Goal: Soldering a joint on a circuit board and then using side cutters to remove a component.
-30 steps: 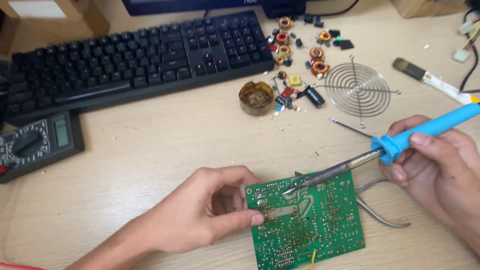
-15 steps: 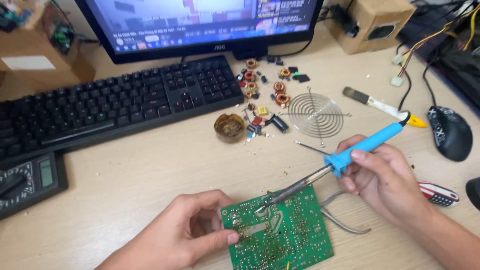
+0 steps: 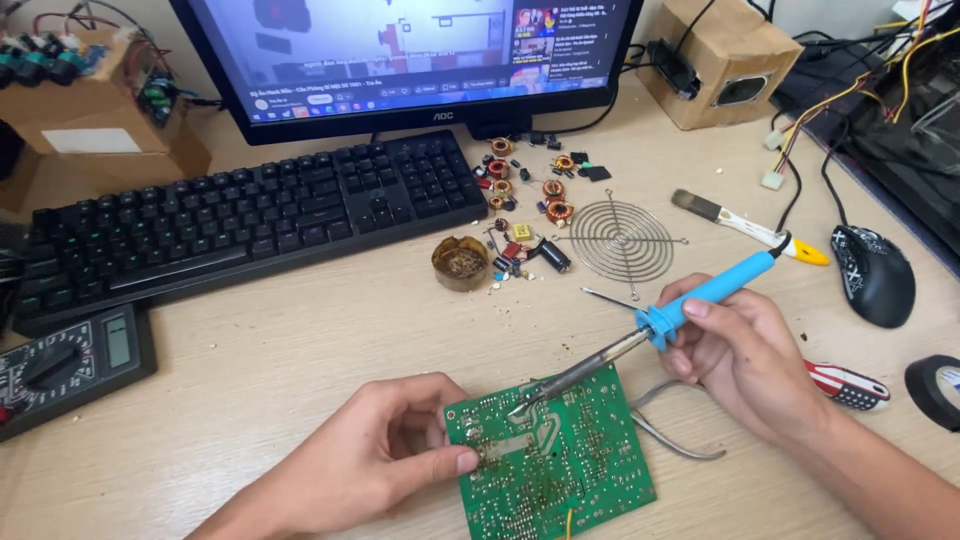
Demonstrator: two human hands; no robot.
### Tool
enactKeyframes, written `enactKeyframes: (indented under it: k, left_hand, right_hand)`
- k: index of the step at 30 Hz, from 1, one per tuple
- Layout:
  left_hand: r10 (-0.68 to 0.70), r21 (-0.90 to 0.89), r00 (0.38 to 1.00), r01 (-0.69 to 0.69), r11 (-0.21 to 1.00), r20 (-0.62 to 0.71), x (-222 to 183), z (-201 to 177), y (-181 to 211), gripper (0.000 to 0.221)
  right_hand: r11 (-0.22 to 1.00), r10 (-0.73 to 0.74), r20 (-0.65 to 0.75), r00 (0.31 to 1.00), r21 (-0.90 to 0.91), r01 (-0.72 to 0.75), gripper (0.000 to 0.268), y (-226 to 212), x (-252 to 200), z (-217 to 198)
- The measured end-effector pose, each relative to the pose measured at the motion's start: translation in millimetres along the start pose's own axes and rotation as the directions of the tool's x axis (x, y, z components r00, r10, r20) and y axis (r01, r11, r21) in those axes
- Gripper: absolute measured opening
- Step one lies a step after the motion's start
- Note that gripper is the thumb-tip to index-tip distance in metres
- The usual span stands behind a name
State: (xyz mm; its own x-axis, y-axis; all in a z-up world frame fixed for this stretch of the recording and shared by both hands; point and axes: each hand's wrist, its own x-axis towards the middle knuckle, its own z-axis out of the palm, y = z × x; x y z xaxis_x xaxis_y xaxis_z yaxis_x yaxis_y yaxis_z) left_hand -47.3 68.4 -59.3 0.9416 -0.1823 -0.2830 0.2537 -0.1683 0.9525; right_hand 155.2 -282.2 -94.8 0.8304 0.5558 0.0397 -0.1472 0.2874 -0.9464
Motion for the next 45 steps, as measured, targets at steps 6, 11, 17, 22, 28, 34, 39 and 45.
enactKeyframes:
  k: [6, 11, 17, 22, 28, 34, 39, 45]
  left_hand:
    - [0.013, -0.005, 1.000, -0.013, 1.000, -0.007, 1.4, 0.5, 0.3, 0.016]
    - [0.052, 0.006, 0.999, -0.052, 0.999, -0.005, 2.3, 0.1, -3.5, 0.012]
    - [0.055, 0.018, 0.998, -0.055, 0.998, -0.005, 2.2, -0.1, -3.9, 0.015]
    - [0.063, 0.009, 0.998, -0.063, 0.998, -0.002, 2.3, 0.3, -4.5, 0.015]
    - [0.052, 0.022, 0.999, -0.052, 0.998, -0.009, 2.5, -0.2, -5.0, 0.013]
    - [0.038, 0.008, 0.999, -0.038, 0.999, -0.010, 2.2, 0.4, -3.9, 0.012]
    - [0.047, 0.020, 0.999, -0.047, 0.999, -0.014, 1.9, 0.0, -3.0, 0.013]
    - [0.059, 0.030, 0.998, -0.059, 0.998, -0.009, 1.9, 0.2, -3.9, 0.015]
  right_hand:
    - [0.999, -0.019, -0.018, 1.000, -0.029, 0.019, 0.023, -1.2, 0.2, -0.5]
    - [0.998, -0.024, -0.042, 0.999, -0.067, 0.021, 0.018, -1.3, -0.7, -1.2]
    - [0.998, -0.047, -0.019, 0.999, -0.052, 0.046, 0.018, -1.7, -0.3, 1.3]
    - [0.997, -0.046, -0.029, 0.998, -0.062, 0.044, 0.018, -1.9, -1.6, 3.1]
    - [0.998, -0.036, -0.019, 0.999, -0.052, 0.035, 0.018, -2.8, -1.5, 3.2]
    - [0.997, -0.035, -0.021, 0.999, -0.063, 0.034, 0.019, -2.6, -1.4, 3.4]
    - [0.997, -0.036, -0.019, 0.999, -0.062, 0.035, 0.019, -2.7, -1.0, 3.0]
    - [0.997, -0.053, -0.020, 0.998, -0.064, 0.052, 0.018, -4.6, -1.6, 4.8]
